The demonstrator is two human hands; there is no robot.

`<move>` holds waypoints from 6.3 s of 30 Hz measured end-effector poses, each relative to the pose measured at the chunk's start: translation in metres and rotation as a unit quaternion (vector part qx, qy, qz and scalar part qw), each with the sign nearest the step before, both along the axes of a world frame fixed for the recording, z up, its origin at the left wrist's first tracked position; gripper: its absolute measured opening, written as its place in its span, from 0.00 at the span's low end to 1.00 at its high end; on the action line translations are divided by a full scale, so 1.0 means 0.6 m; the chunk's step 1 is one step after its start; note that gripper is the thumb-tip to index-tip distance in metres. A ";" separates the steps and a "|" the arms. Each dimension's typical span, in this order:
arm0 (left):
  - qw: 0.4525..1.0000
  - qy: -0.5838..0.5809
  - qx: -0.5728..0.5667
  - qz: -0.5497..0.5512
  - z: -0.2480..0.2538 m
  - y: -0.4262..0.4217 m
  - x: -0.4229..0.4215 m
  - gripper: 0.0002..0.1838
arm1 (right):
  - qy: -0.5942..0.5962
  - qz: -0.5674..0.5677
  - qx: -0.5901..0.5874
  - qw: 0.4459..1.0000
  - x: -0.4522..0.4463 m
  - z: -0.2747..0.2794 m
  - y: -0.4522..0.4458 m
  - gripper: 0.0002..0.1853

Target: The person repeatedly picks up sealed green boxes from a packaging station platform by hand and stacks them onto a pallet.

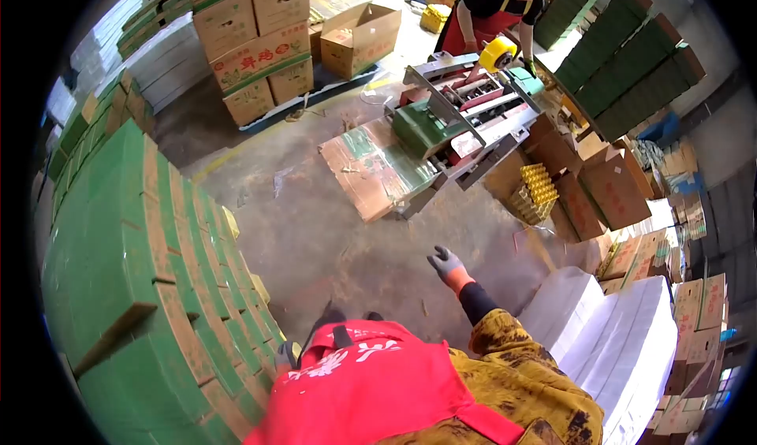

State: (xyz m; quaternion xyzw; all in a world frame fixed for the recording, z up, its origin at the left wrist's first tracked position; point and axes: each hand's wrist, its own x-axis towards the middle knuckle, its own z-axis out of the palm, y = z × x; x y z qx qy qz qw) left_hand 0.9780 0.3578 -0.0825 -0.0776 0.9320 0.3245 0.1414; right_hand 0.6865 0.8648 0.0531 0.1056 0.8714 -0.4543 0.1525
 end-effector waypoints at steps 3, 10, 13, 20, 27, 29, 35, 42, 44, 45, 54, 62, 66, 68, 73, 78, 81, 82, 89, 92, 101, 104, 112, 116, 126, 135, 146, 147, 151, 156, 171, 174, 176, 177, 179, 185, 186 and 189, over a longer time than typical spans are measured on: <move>0.999 -0.026 -0.019 -0.034 -0.024 -0.037 -0.124 0.12 | 0.004 0.019 -0.034 0.999 -0.093 0.042 -0.040 0.32; 0.984 -0.098 -0.062 -0.135 -0.139 -0.144 -0.515 0.12 | -0.027 -0.033 -0.066 0.997 -0.230 0.052 -0.130 0.35; 0.985 -0.085 -0.065 -0.139 -0.186 -0.174 -0.727 0.13 | -0.040 -0.082 -0.041 0.995 -0.291 0.039 -0.146 0.34; 0.933 -0.075 0.350 0.036 -0.011 0.057 -1.069 0.33 | 0.024 -0.292 -0.102 0.951 -0.476 -0.039 -0.121 0.35; 0.983 -0.023 0.148 -0.111 0.192 0.345 -1.269 0.46 | 0.083 -0.368 -0.175 0.909 -0.599 -0.166 -0.110 0.28; 0.977 -0.047 0.178 -0.106 0.174 0.379 -1.285 0.48 | 0.105 -0.382 -0.133 0.908 -0.601 -0.142 -0.135 0.27; 0.986 0.003 0.154 -0.071 0.197 0.288 -1.213 0.36 | 0.116 -0.336 -0.094 0.930 -0.512 -0.096 -0.277 0.26; 0.976 0.018 0.209 -0.062 0.129 0.152 -1.147 0.34 | -0.243 0.010 -0.013 0.970 -0.575 0.129 -0.178 0.27; 0.983 -0.006 0.174 -0.058 0.165 0.167 -1.143 0.35 | -0.032 -0.087 0.037 0.995 -0.650 0.192 -0.127 0.28; 0.981 -0.004 0.188 -0.046 0.180 0.176 -1.142 0.35 | 0.220 -0.084 0.108 0.966 -0.693 0.200 -0.097 0.33; 0.976 0.011 0.215 -0.011 0.177 0.176 -1.131 0.37 | 0.160 -0.211 -0.087 0.960 -0.904 0.334 -0.037 0.47; 0.974 -0.001 0.224 0.014 0.194 0.190 -1.126 0.35 | 0.170 -0.232 -0.103 0.952 -0.858 0.296 0.014 0.41; 0.984 0.031 0.174 -0.014 0.185 0.187 -1.129 0.33 | 0.072 -0.239 -0.132 0.959 -0.801 0.315 0.067 0.38; 0.977 0.034 0.212 -0.005 0.150 0.178 -1.130 0.34 | 0.045 -0.265 -0.136 0.954 -0.782 0.293 0.139 0.40; 0.985 0.037 0.164 -0.027 0.161 0.179 -1.130 0.35 | 0.100 -0.383 -0.159 0.905 -0.727 0.302 0.275 0.45; 0.981 0.036 0.188 -0.030 0.118 0.164 -1.134 0.35 | 0.004 -0.312 -0.160 0.937 -0.664 0.259 0.199 0.44; 0.992 0.026 0.113 -0.040 0.120 0.159 -1.138 0.38 | -0.024 -0.276 -0.169 0.946 -0.637 0.221 0.162 0.43; 0.993 0.028 0.107 -0.045 0.127 0.159 -1.137 0.39 | -0.025 -0.276 -0.167 0.946 -0.630 0.220 0.154 0.42; 0.992 0.038 0.119 -0.032 0.144 0.169 -1.121 0.40 | 0.006 -0.235 -0.070 0.970 -0.585 0.160 0.113 0.41; 0.993 0.042 0.104 -0.032 0.148 0.171 -1.121 0.40 | 0.045 -0.236 -0.016 0.971 -0.556 0.118 0.082 0.41; 0.981 0.099 0.147 0.080 0.117 0.174 -1.111 0.35 | -0.024 -0.229 -0.121 0.965 -0.532 0.143 0.041 0.38; 0.938 0.148 0.221 0.224 0.070 0.168 -1.096 0.33 | -0.027 -0.224 -0.114 0.968 -0.530 0.116 0.024 0.36; 0.868 -0.175 0.436 0.161 0.090 0.133 -1.028 0.35 | 0.107 -0.149 -0.071 0.980 -0.592 -0.021 -0.032 0.32; 0.888 -0.193 0.406 0.095 0.096 0.149 -1.016 0.35 | 0.031 -0.154 -0.068 0.985 -0.642 -0.075 -0.052 0.41; 0.928 -0.050 0.365 -0.050 0.117 0.151 -0.977 0.32 | -0.182 -0.045 -0.079 0.979 -0.585 -0.033 -0.102 0.36; 0.834 -0.221 0.485 0.145 0.198 0.178 -1.051 0.35 | -0.028 -0.239 0.001 0.971 -0.559 -0.051 -0.215 0.53; 0.902 -0.201 0.346 0.161 0.168 0.178 -1.078 0.39 | -0.083 -0.206 0.023 0.975 -0.565 -0.012 -0.220 0.58; 0.900 -0.197 0.357 0.157 0.149 0.172 -1.077 0.39 | -0.084 -0.203 0.082 0.972 -0.564 -0.006 -0.221 0.60; 0.866 -0.235 0.417 0.148 0.150 0.170 -1.076 0.38 | -0.081 -0.183 0.199 0.959 -0.571 0.035 -0.263 0.66; 0.821 -0.270 0.493 0.099 0.169 0.170 -1.080 0.35 | -0.047 -0.176 0.166 0.969 -0.565 0.004 -0.264 0.64; 0.805 -0.284 0.513 0.085 0.236 0.166 -1.074 0.36 | -0.012 -0.239 0.013 0.971 -0.443 -0.056 -0.227 0.41; 0.828 -0.286 0.480 0.052 0.188 0.153 -1.079 0.36 | -0.022 -0.242 0.013 0.970 -0.442 -0.049 -0.231 0.39; 0.842 -0.290 0.453 0.035 0.181 0.151 -1.085 0.37 | -0.021 -0.228 -0.004 0.973 -0.448 -0.054 -0.226 0.39; 0.844 -0.292 0.448 0.031 0.178 0.148 -1.085 0.38 | -0.021 -0.231 0.000 0.973 -0.450 -0.056 -0.226 0.38; 0.847 -0.298 0.439 0.026 0.172 0.146 -1.089 0.39 | -0.020 -0.237 0.007 0.971 -0.451 -0.066 -0.228 0.37; 0.854 -0.298 0.426 0.019 0.165 0.146 -1.092 0.39 | -0.012 -0.232 0.028 0.972 -0.456 -0.041 -0.231 0.35; 0.859 -0.295 0.419 0.012 0.162 0.146 -1.093 0.41 | -0.012 -0.231 0.032 0.972 -0.456 -0.032 -0.232 0.35; 0.866 -0.291 0.406 -0.010 0.180 0.147 -1.095 0.43 | -0.015 -0.229 0.040 0.972 -0.457 -0.022 -0.232 0.36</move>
